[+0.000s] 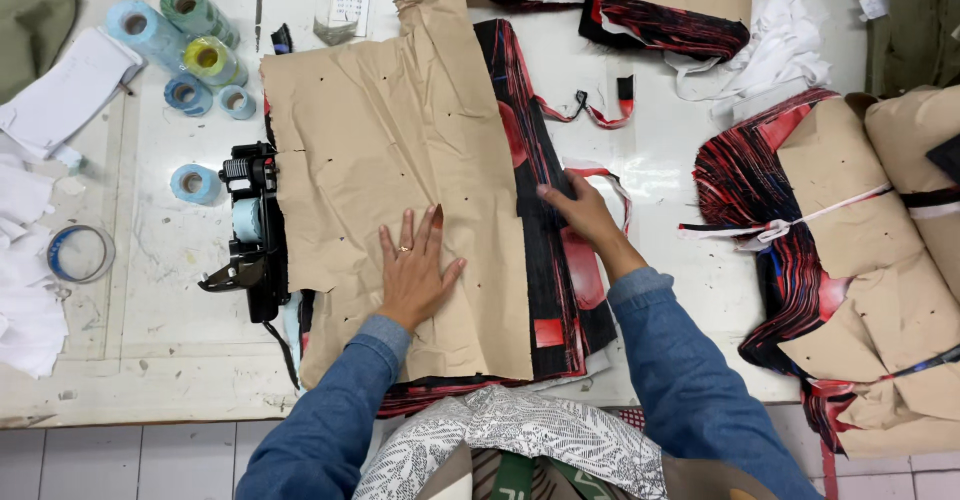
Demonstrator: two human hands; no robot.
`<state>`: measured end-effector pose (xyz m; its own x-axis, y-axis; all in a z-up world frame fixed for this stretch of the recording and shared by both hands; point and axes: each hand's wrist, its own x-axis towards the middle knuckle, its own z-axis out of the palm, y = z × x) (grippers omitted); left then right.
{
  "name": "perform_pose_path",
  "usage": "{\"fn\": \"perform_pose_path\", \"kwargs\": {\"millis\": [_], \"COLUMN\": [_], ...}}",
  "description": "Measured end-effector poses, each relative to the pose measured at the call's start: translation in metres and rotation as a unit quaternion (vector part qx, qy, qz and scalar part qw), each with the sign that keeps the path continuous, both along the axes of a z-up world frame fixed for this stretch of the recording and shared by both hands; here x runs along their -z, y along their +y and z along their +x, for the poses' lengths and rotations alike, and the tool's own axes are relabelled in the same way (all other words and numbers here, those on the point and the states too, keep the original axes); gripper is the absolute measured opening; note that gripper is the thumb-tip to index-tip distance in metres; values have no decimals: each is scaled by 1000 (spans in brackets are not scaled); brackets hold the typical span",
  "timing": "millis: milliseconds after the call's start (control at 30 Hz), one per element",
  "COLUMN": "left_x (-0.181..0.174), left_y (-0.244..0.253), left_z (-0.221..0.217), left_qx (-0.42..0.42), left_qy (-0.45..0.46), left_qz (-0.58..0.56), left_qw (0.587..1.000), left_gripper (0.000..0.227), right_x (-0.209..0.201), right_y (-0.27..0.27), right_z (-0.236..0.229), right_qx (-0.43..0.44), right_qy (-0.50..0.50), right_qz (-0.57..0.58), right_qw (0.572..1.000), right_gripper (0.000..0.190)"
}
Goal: The person wraps stacks of patterned fabric in brown paper and secures them using a tagging gun and fabric strips.
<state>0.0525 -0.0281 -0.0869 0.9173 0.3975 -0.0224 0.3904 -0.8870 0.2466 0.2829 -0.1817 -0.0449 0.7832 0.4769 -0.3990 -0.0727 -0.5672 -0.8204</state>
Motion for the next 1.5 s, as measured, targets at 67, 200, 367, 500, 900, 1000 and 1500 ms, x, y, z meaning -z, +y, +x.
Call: {"fn": "perform_pose_path", "kwargs": {"millis": [67,200,367,500,900,1000,1500], "left_x": [2,-6,-29,-21,-73,-90,-9], "left_y": [-4,-16,-20,-19,16,65,-152], "left_z": [3,14,40,44,113,112,-47], "left_qx": [-1,-29,-28,-28,-89,-123,-86], "left_qy": [7,13,25,76,68,60,2], "left_qz": [-1,-52,-150,-169,-194,-123,-56], "left_qw": [1000,998,988,982,975,983,995], "left_gripper": [79,86,101,107,78,76,136], "right_x": [-2,-11,29,6,48,80,91], "right_y": [18,44,49,50,61,57,59], "right_z": [7,22,44,33,43,51,52], "right_qx": [-15,-26,-64,-95,-64,-23,39], "right_qy": [15,60,72,73,214,237,309], "right_qz": [-3,-6,-37,-2,100,138,219], "right_qw": [1000,998,995,993,970,961,925], "right_gripper": [89,88,83,90,62,50,38]}}
